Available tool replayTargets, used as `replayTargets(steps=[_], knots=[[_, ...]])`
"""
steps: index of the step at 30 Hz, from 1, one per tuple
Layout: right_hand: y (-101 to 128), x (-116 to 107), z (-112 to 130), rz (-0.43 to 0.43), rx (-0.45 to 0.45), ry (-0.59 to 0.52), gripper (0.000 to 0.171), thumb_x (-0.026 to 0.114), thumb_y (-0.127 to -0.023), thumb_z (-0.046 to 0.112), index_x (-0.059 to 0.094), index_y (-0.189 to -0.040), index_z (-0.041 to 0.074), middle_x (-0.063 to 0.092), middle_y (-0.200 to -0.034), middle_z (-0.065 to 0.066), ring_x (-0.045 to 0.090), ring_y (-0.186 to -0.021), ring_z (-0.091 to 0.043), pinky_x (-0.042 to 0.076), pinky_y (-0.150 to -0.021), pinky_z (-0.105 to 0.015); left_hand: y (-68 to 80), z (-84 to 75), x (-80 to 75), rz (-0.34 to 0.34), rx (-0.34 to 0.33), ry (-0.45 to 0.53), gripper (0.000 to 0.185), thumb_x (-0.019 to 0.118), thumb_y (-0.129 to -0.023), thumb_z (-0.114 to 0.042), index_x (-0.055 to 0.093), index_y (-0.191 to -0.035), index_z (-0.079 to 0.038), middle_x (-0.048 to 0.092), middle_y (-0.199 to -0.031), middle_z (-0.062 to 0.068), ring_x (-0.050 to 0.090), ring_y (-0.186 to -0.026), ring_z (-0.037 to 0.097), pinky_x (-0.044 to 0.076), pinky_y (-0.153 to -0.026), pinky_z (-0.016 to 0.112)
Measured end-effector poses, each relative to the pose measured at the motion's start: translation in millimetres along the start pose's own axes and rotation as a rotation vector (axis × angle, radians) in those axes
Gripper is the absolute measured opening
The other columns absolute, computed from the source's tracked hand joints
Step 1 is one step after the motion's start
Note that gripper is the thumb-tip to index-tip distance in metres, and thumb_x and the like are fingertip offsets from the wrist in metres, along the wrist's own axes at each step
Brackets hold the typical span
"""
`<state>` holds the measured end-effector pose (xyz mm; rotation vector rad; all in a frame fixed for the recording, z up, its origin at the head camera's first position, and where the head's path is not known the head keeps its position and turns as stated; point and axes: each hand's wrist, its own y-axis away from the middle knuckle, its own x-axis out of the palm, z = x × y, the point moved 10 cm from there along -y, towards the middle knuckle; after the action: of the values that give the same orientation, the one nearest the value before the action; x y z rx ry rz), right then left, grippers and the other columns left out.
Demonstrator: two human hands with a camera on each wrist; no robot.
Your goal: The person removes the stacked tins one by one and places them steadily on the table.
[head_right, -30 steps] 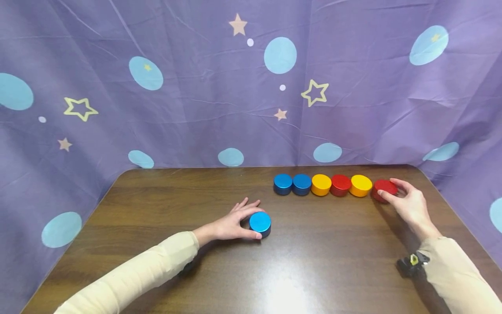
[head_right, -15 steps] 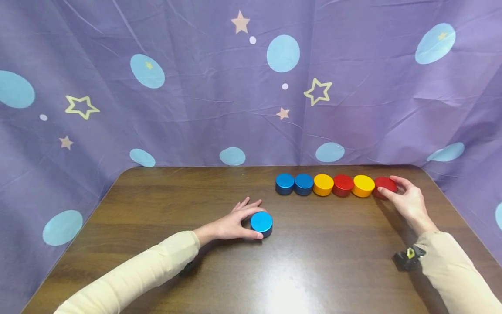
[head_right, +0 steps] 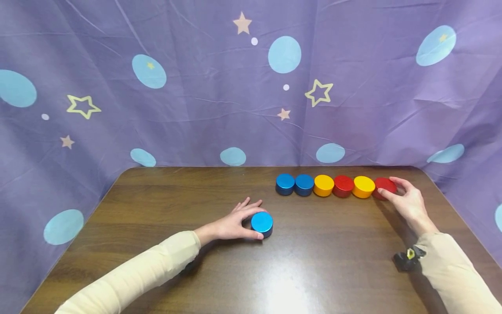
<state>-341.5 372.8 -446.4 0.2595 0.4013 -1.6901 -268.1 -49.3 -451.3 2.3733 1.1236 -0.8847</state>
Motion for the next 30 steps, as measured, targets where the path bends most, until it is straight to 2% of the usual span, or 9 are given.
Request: replayTargets(steps=[10, 17, 23, 26, 28, 30], knots=[[-0.2, 1.1, -1.6, 0.021, 0.007, -0.052, 0.047, 0.073, -0.088, 0.017, 0.055, -0.131, 0.017, 0.052, -0.088, 0.037, 0.05, -0.08, 0.02, 0.036, -0.069, -0.006, 0.9, -0.5, 0.5, -0.012, 0.004, 0.006, 0.058, 0.079, -0.081, -0.033, 0.055, -0.133, -0.022, 0.031, -0.154, 0.009, 0.0, -0.144, 0.037, -0.002, -0.112, 0.056], [-0.7, 1.5, -1.1, 0.029, -0.007, -0.057, 0.057, 0.072, -0.088, 0.017, 0.05, -0.14, 0.011, 0.052, -0.091, 0.036, 0.05, -0.082, 0.021, 0.036, -0.071, -0.005, 1.1, -1.1, 0.1, -0.011, 0.002, 0.008, 0.058, 0.079, -0.081, -0.033, 0.055, -0.133, -0.021, 0.03, -0.154, 0.009, 0.0, -0.144, 0.037, -0.002, -0.112, 0.056], [-0.9, 2.7, -0.5, 0.039, -0.014, -0.077, 0.057, 0.071, -0.089, 0.016, 0.049, -0.142, 0.012, 0.053, -0.091, 0.037, 0.051, -0.082, 0.021, 0.036, -0.071, -0.004, 1.0, -0.9, -0.4, -0.013, 0.001, 0.013, 0.058, 0.079, -0.081, -0.032, 0.056, -0.133, -0.021, 0.03, -0.154, 0.009, 0.0, -0.144, 0.037, -0.002, -0.112, 0.055], [0.1, 3.6, -0.3, 0.059, -0.018, -0.032, 0.062, 0.069, -0.091, 0.018, 0.042, -0.146, 0.008, 0.052, -0.101, 0.034, 0.048, -0.086, 0.021, 0.035, -0.073, -0.004, 1.1, -0.9, -0.2, -0.013, 0.0, 0.01, 0.058, 0.079, -0.081, -0.032, 0.056, -0.133, -0.021, 0.031, -0.154, 0.009, 0.0, -0.144, 0.037, -0.002, -0.112, 0.055], [1.2, 3.3, -0.1, 0.068, -0.019, 0.036, 0.067, 0.067, -0.092, 0.021, 0.035, -0.149, 0.005, 0.056, -0.121, 0.021, 0.046, -0.096, 0.018, 0.035, -0.076, -0.002, 1.1, -1.1, -0.2, -0.014, 0.0, 0.006, 0.058, 0.079, -0.081, -0.032, 0.056, -0.133, -0.021, 0.03, -0.154, 0.009, 0.001, -0.144, 0.037, -0.002, -0.112, 0.055], [2.2, 2.8, 0.8, 0.076, -0.022, 0.097, 0.072, 0.065, -0.094, 0.025, 0.028, -0.151, 0.002, 0.048, -0.143, -0.001, 0.043, -0.113, 0.011, 0.033, -0.081, -0.001, 1.3, -1.2, -0.6, -0.016, 0.0, 0.004, 0.058, 0.079, -0.081, -0.032, 0.056, -0.133, -0.021, 0.03, -0.154, 0.009, 0.001, -0.144, 0.037, -0.002, -0.112, 0.055]])
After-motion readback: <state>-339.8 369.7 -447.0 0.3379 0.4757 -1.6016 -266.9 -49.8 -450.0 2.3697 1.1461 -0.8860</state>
